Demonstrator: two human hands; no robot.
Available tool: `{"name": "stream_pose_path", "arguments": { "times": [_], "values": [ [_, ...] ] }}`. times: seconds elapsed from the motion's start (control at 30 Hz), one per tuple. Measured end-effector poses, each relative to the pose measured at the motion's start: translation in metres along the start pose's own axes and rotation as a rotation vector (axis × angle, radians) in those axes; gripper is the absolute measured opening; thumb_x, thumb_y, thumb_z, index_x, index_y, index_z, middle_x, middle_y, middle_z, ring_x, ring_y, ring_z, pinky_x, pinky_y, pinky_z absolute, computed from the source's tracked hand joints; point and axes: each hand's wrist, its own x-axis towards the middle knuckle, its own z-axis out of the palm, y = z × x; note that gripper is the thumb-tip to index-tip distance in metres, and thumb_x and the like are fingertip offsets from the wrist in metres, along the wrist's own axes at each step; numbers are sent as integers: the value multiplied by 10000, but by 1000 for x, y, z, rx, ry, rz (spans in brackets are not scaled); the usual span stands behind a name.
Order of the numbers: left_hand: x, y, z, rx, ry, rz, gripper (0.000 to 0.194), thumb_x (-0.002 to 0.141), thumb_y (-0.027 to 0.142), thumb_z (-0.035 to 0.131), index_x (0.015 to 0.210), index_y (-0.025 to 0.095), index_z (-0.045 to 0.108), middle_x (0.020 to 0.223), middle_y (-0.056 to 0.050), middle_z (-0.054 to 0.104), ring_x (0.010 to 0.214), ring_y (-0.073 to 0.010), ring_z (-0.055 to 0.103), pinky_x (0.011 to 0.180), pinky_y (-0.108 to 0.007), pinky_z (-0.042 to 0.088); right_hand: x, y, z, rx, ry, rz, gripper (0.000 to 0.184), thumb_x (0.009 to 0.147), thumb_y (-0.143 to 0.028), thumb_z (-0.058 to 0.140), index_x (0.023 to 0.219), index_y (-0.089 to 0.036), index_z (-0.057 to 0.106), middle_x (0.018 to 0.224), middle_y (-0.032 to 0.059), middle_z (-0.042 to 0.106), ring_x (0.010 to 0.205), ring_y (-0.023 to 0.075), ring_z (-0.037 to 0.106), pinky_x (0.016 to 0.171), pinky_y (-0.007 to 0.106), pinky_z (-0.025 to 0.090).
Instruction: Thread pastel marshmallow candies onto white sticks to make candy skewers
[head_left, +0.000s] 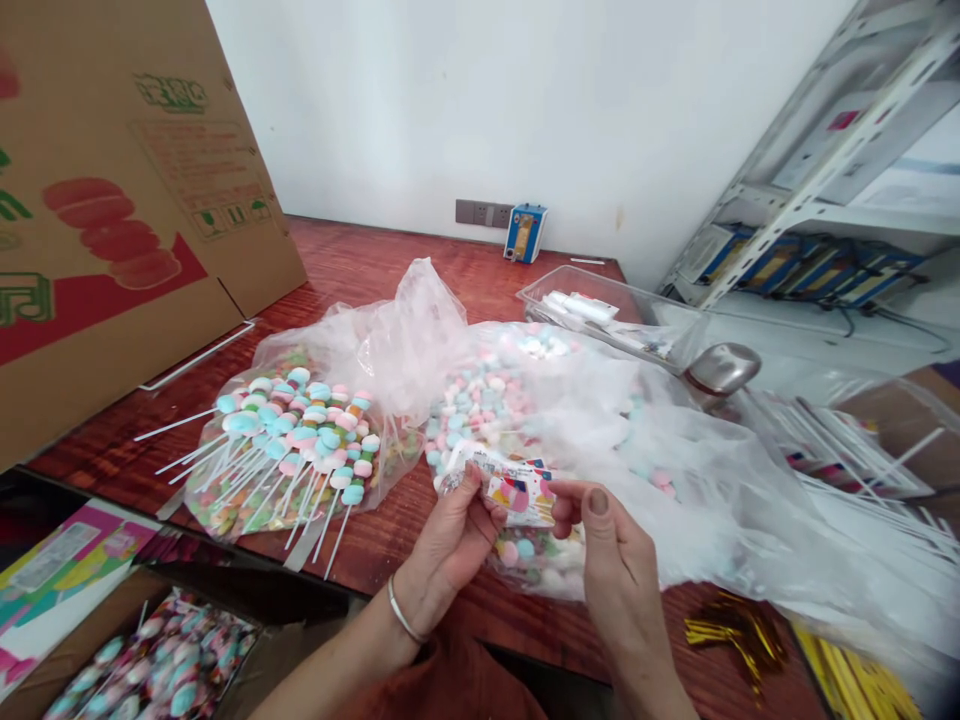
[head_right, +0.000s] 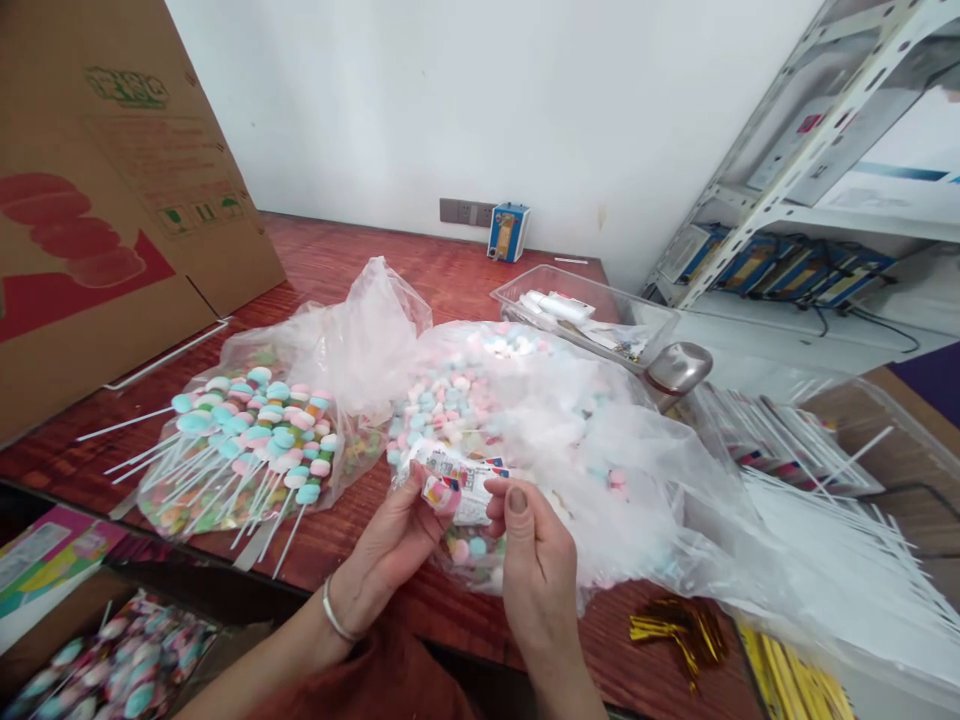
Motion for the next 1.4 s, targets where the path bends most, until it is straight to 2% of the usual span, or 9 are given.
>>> {"name": "stream_pose_path", "arguments": {
  "times": [0.1, 0.23, 0.33, 0.43, 0.63, 0.8, 0.9, 1.17, 1.4],
  "values": [
    [-1, 4, 2, -34, 2, 0, 332, 640, 252, 886, 775, 161, 597, 659, 53, 614, 524, -53, 561, 480, -158, 482, -6, -4, -1, -39, -8, -99, 340, 1006, -439, 422, 1026, -210, 674, 795, 14, 607, 758, 171, 577, 701, 278, 470],
    [-5, 7, 3, -54, 7, 8, 387, 547, 235, 929, 745, 158, 605, 636, 61, 617, 518, -55, 558, 476, -160, 475, -12, -8, 3, -78, -15, -314, 262, 1006, -367, 441, 1052, -254, 674, 1058, 48, 614, 990, 197, 598, 860, 331, 487],
    [-8, 7, 2, -4, -22, 8, 380, 561, 276, 924, 759, 146, 627, 659, 37, 639, 553, -71, 580, 511, -177, 497, -14, -8, 11, -174, -100, -428, 233, 992, -338, 482, 1059, -261, 691, 1212, 69, 581, 1126, 225, 573, 936, 379, 483],
    [-12, 9, -1, 65, -23, 56, 384, 555, 276, 926, 772, 134, 643, 698, 17, 664, 584, -75, 593, 560, -186, 516, -14, -4, 19, -304, -115, -494, 210, 981, -268, 510, 1090, -227, 684, 1206, 91, 610, 1117, 239, 584, 948, 419, 480],
    [-15, 22, -7, 309, -75, 132, 378, 601, 329, 897, 669, 132, 582, 540, 60, 525, 437, -40, 457, 440, -158, 393, -14, 4, 27, -467, -25, -723, 305, 963, -207, 533, 1255, -155, 602, 1102, 138, 641, 1023, 261, 600, 869, 449, 500],
    [-16, 32, -12, 407, -172, 104, 334, 646, 342, 869, 794, 128, 659, 574, 44, 537, 474, -56, 478, 487, -179, 410, -13, 2, 27, -476, -48, -729, 316, 936, -208, 580, 1250, -172, 598, 1124, 142, 625, 1039, 269, 592, 858, 463, 514],
    [-16, 33, -14, 407, -201, 63, 300, 648, 303, 869, 749, 124, 651, 610, 24, 556, 525, -68, 500, 510, -182, 414, -13, -1, 27, -446, -56, -717, 260, 918, -184, 602, 1176, -189, 633, 1104, 124, 618, 1021, 253, 601, 849, 442, 530],
    [-10, 30, -14, 151, -128, -50, 387, 596, 259, 901, 678, 127, 546, 558, 67, 448, 488, -31, 402, 498, -171, 364, -19, -11, 26, -313, -52, -657, 312, 898, -135, 610, 1195, -227, 634, 1176, 108, 577, 1066, 236, 610, 887, 412, 538],
    [-14, 36, -16, 117, -135, -6, 380, 615, 236, 887, 675, 134, 526, 574, 70, 436, 499, -28, 377, 508, -174, 351, -17, -20, 28, -295, -25, -690, 273, 907, -142, 587, 1165, -221, 634, 1122, 100, 604, 1036, 227, 615, 860, 383, 551]
  ]
}}
